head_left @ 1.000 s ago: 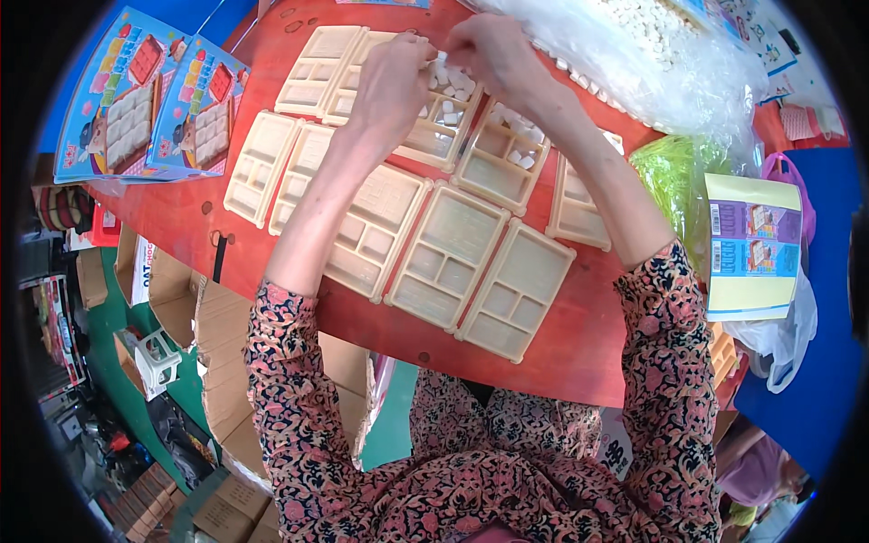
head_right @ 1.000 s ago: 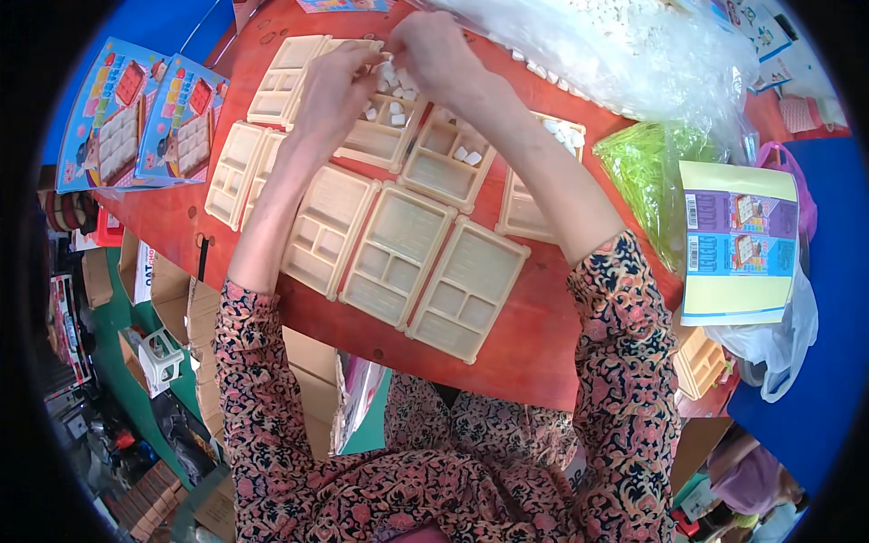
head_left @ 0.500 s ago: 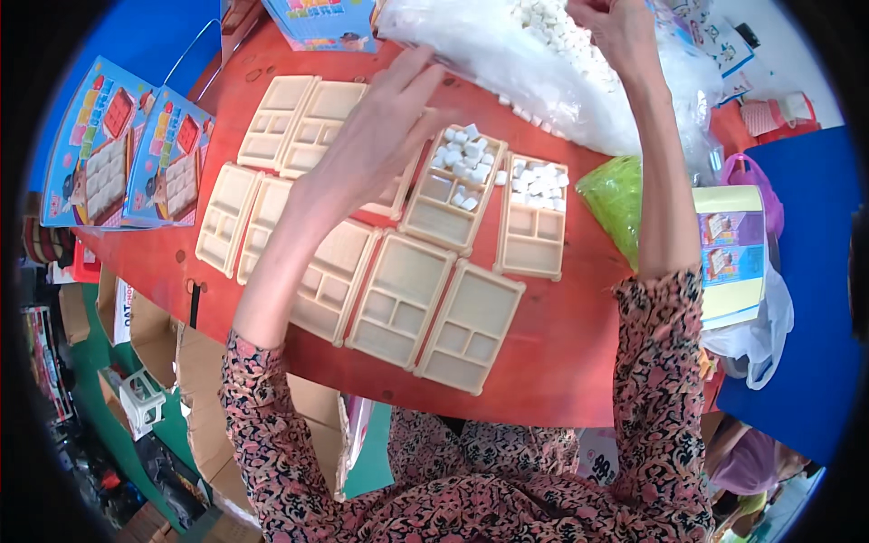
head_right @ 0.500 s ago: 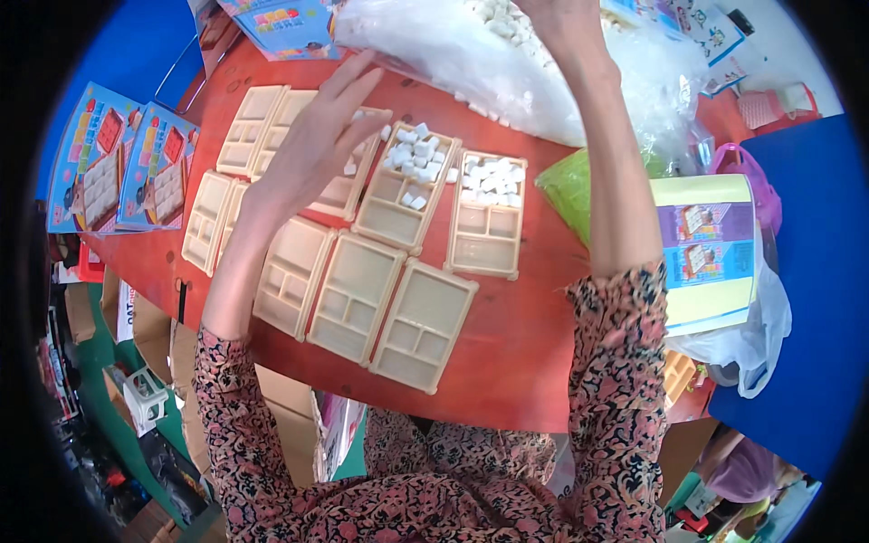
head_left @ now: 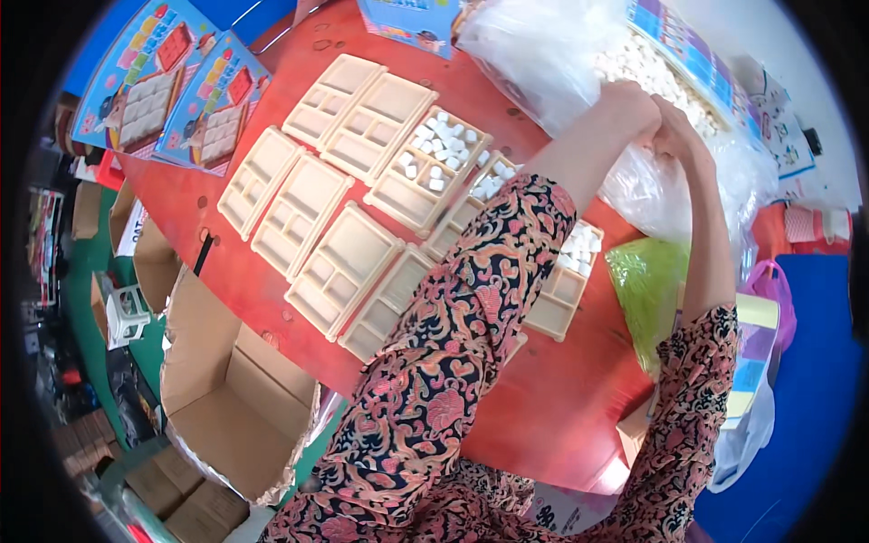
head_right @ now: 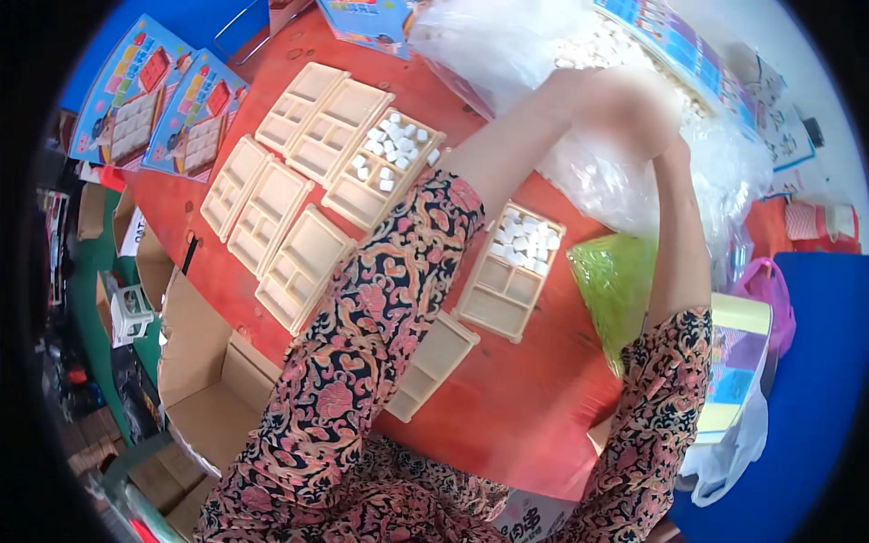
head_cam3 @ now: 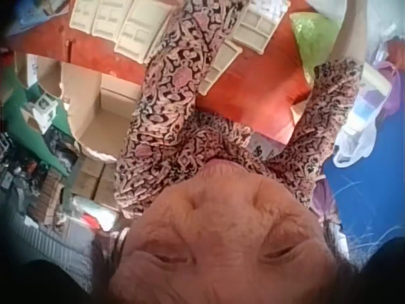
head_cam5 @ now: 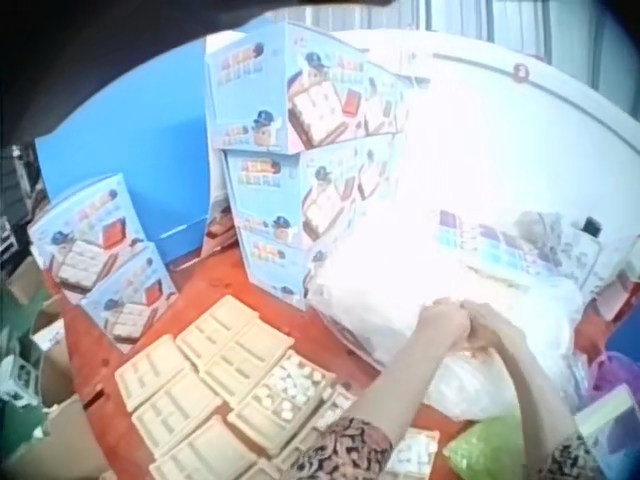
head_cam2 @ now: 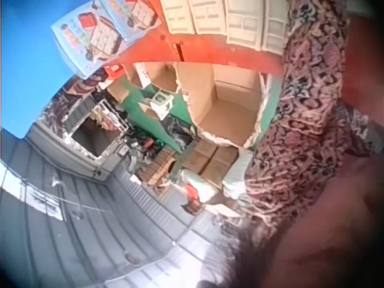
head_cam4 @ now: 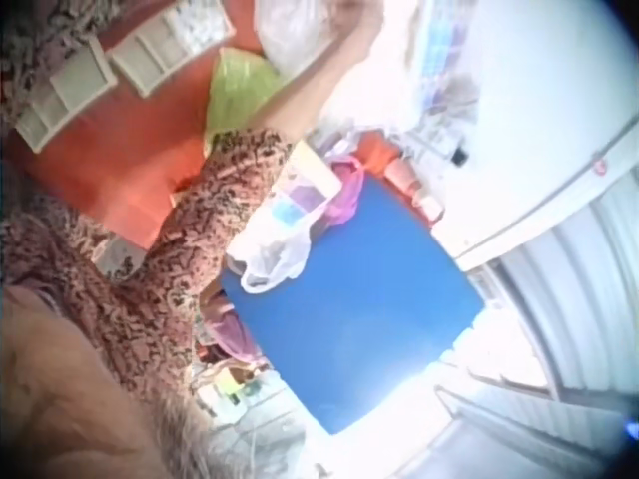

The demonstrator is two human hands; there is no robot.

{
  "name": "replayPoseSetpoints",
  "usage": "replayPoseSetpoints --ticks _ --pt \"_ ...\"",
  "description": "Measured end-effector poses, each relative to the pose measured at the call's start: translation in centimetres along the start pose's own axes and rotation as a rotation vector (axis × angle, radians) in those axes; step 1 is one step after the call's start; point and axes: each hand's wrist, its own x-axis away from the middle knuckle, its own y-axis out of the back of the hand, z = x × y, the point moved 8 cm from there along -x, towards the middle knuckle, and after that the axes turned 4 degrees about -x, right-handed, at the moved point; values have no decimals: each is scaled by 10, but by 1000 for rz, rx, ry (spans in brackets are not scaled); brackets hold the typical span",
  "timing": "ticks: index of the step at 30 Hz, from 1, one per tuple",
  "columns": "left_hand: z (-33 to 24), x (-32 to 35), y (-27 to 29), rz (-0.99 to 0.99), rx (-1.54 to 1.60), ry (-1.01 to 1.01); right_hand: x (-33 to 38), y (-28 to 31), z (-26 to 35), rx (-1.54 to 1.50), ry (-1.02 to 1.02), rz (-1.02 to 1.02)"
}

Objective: Fill divided plastic trays with small white blocks.

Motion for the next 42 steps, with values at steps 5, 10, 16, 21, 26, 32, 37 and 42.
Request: replayPoseSetpoints --ticks 5,10,16,21,26,32,37,42 --pt "17 -14 3 -199 136 111 4 5 10 -819 -304 -93" --pt "24 -12 22 -328 491 172 29 31 18 -1187 -477 -145" --pt "-5 7 76 -418 356 49 39 84 42 -1108 -379 -218" --pt "35 71 97 -367 386 73 41 98 147 -1041 -198 -168" --pt "107 184 89 -224 678 167 26 59 239 -1155 67 -92" --pt "136 210 52 -123 322 226 3 3 258 -731 64 -223" --pt "142 222 58 -236 448 223 4 14 272 -565 236 -290" --pt "175 239 77 -172 619 364 -3 11 260 -1017 -83 73"
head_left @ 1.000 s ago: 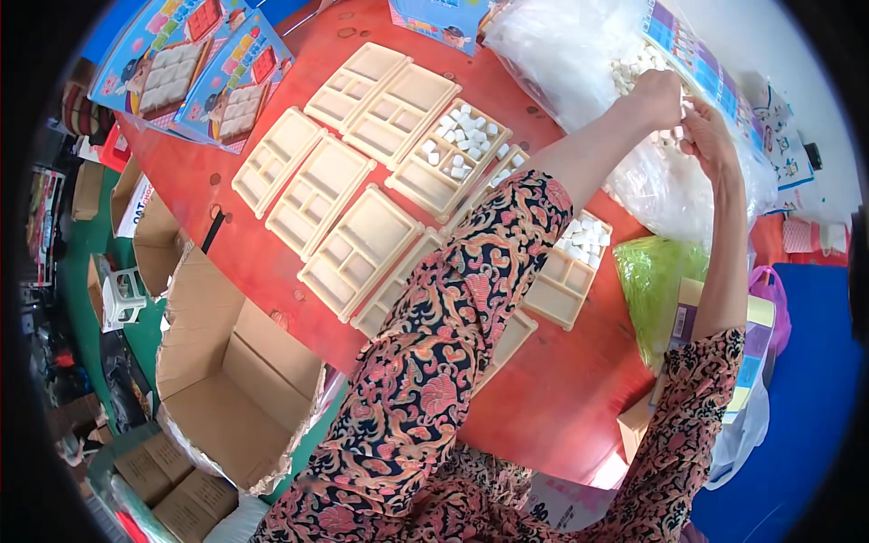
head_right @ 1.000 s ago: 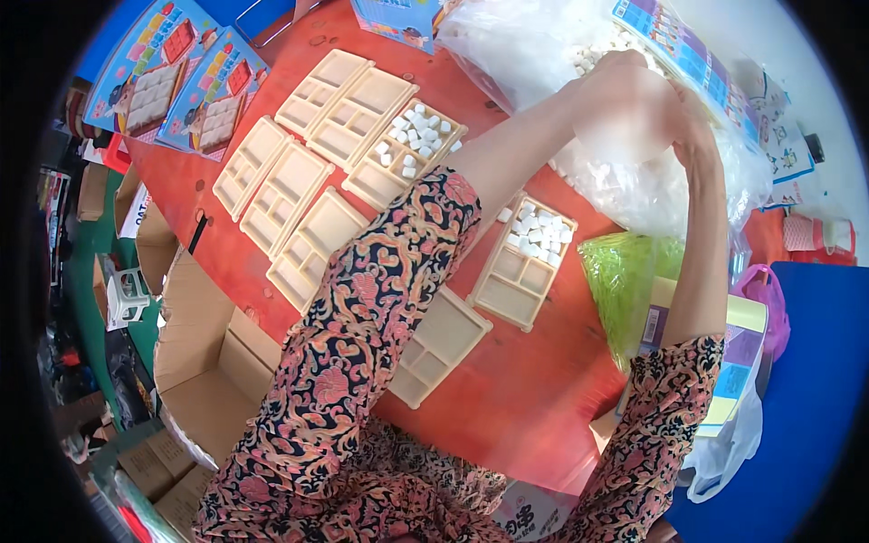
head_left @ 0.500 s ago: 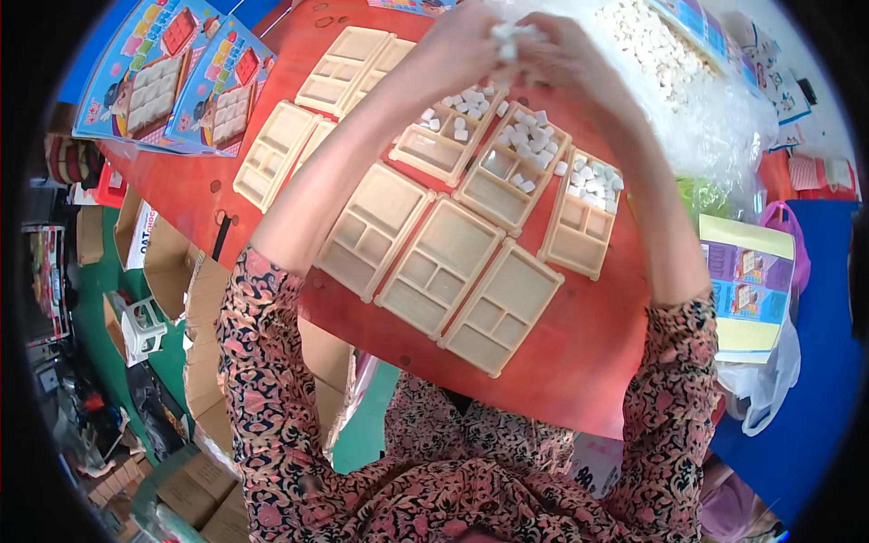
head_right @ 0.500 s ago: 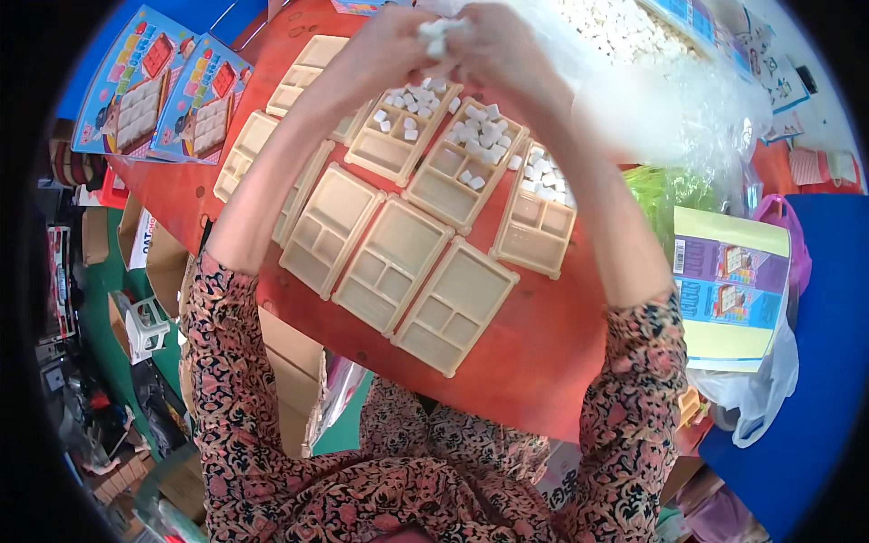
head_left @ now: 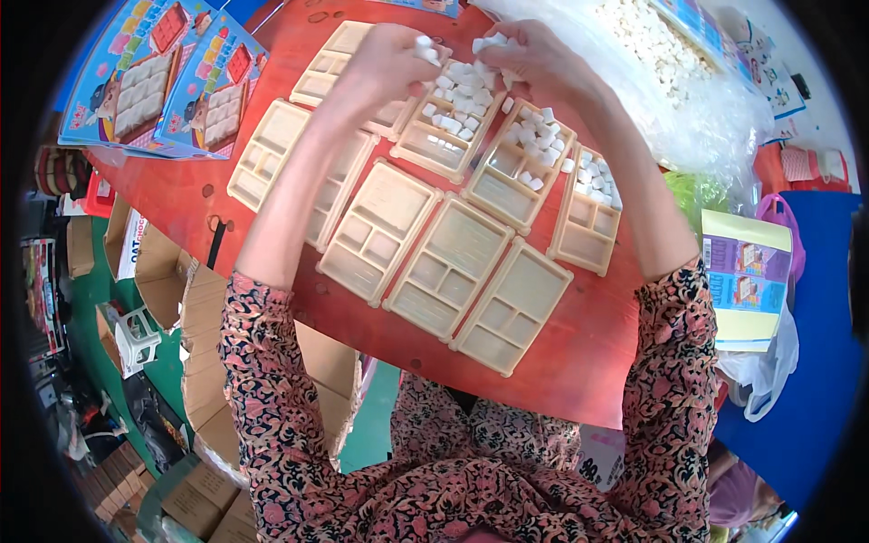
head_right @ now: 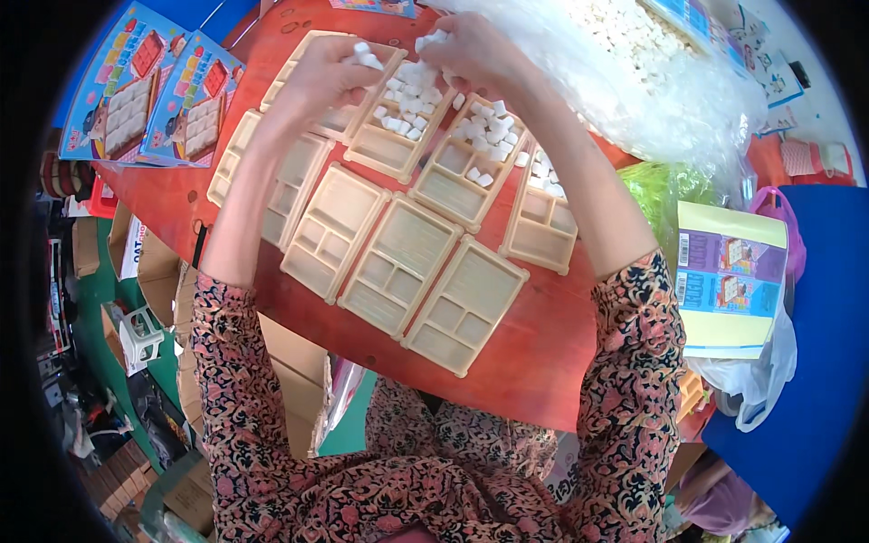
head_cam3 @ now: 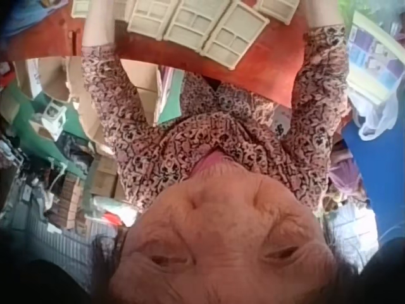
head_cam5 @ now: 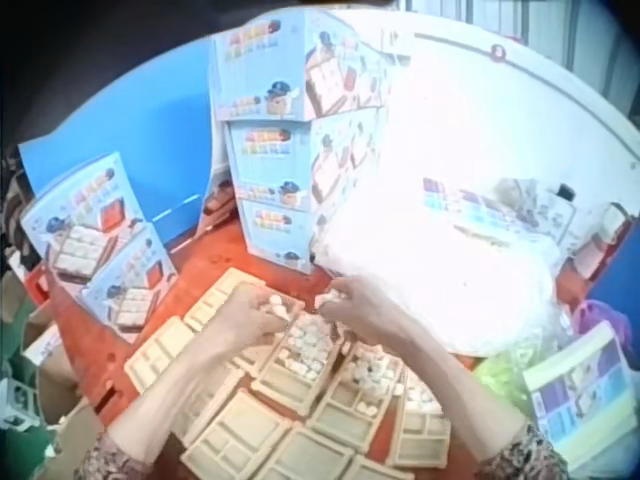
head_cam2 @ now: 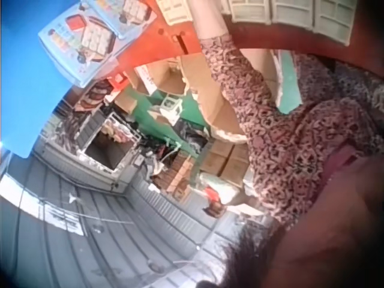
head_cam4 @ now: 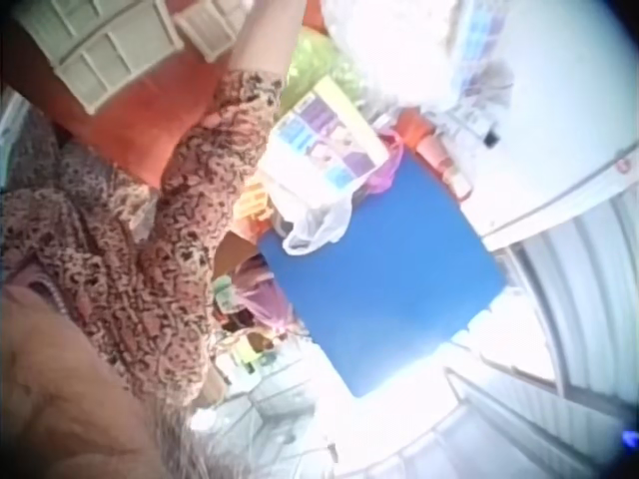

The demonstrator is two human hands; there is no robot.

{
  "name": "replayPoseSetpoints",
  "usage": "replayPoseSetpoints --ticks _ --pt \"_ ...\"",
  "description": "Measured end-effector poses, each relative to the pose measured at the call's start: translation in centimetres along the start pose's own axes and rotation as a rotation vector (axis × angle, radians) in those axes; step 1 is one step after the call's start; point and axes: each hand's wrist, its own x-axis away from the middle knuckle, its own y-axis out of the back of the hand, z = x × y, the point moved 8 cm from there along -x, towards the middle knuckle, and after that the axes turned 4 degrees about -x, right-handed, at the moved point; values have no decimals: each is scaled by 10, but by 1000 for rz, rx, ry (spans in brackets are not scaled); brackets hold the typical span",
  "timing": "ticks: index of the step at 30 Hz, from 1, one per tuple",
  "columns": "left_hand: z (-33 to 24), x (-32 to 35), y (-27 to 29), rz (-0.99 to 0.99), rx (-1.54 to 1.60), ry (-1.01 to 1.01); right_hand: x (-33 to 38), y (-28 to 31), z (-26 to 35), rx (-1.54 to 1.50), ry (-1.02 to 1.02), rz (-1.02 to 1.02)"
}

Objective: Fill divided plastic trays with small white blocks.

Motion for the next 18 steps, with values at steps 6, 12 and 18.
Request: replayPoseSetpoints --ticks 6,12,18 --pt "30 -19 40 -8 8 -55 -45 -25 28 -372 -85 63" --pt "20 -22 29 -33 -273 -131 -71 -64 29 465 256 68" --pt "28 -11 42 -87 -220 -106 -60 -58 47 479 462 -82"
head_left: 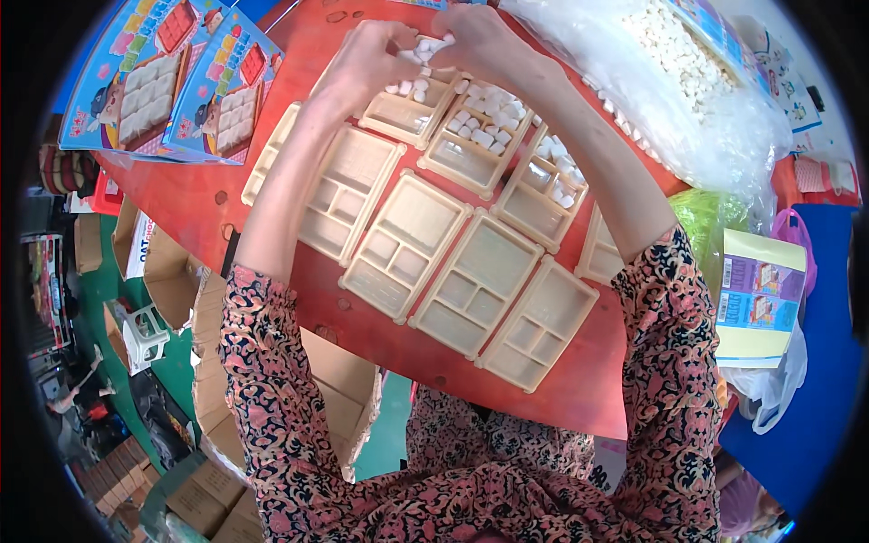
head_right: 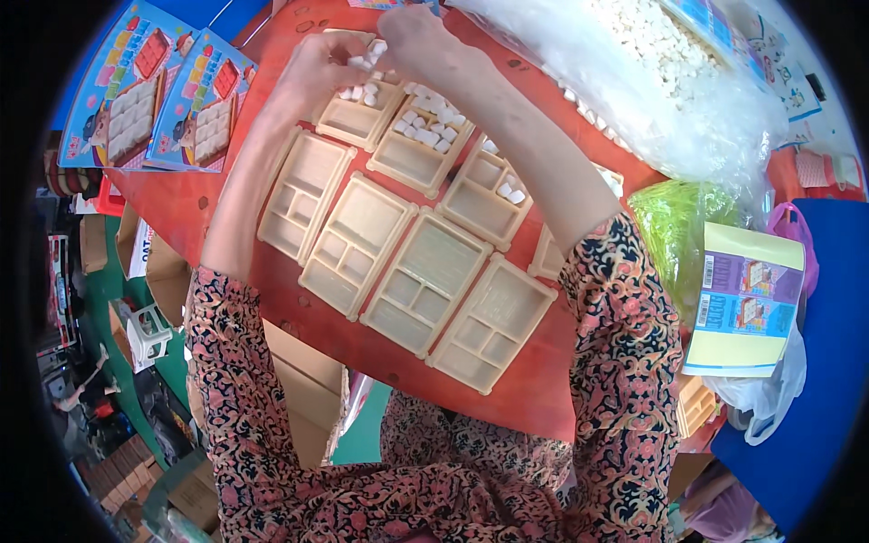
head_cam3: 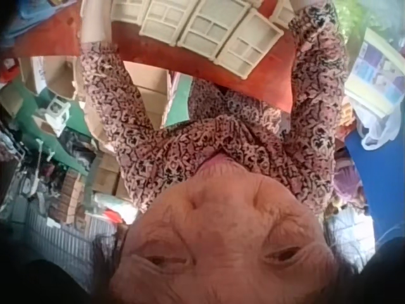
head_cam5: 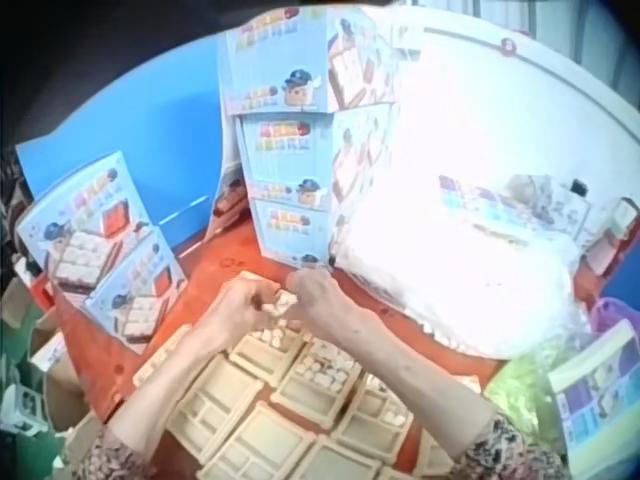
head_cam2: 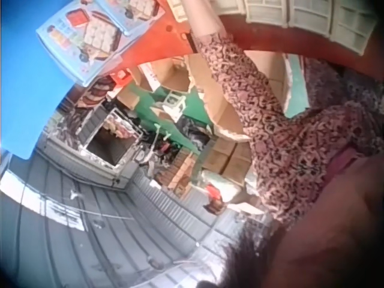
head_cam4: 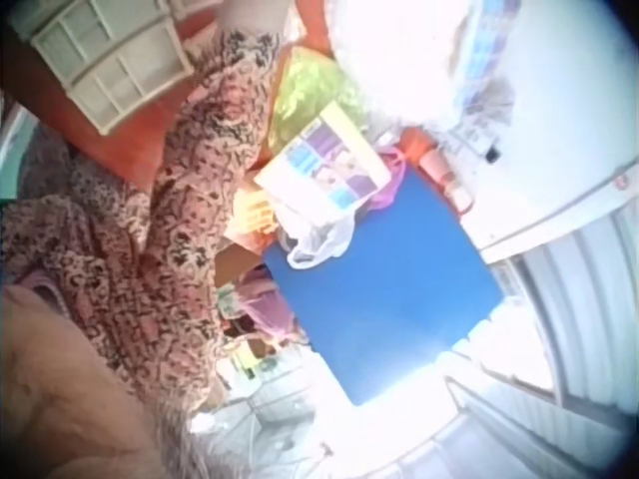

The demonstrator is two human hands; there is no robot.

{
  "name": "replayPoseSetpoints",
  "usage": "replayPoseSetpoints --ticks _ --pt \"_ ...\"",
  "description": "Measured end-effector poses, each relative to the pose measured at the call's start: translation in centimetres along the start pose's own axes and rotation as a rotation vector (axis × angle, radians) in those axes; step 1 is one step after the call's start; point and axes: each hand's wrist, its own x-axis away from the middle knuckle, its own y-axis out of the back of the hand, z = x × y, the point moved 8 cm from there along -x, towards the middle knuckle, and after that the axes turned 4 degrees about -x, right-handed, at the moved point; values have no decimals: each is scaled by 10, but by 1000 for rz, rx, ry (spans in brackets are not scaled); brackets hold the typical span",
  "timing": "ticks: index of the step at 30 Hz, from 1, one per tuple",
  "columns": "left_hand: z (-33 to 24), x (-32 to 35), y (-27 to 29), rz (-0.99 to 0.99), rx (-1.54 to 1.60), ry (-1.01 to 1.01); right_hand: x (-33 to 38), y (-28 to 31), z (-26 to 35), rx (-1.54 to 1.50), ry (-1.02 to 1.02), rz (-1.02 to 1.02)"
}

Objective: Fill divided plastic trays with small white blocks.

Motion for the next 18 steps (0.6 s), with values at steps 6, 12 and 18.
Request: replayPoseSetpoints --ticks 6,12,18 --pt "9 -2 -13 -111 2 49 -2 -16 -10 33 86 26" --pt "25 0 6 -161 128 37 -19 11 -19 -416 -141 -44" --pt "43 -5 43 -390 381 167 -59 -2 -16 -460 34 -206"
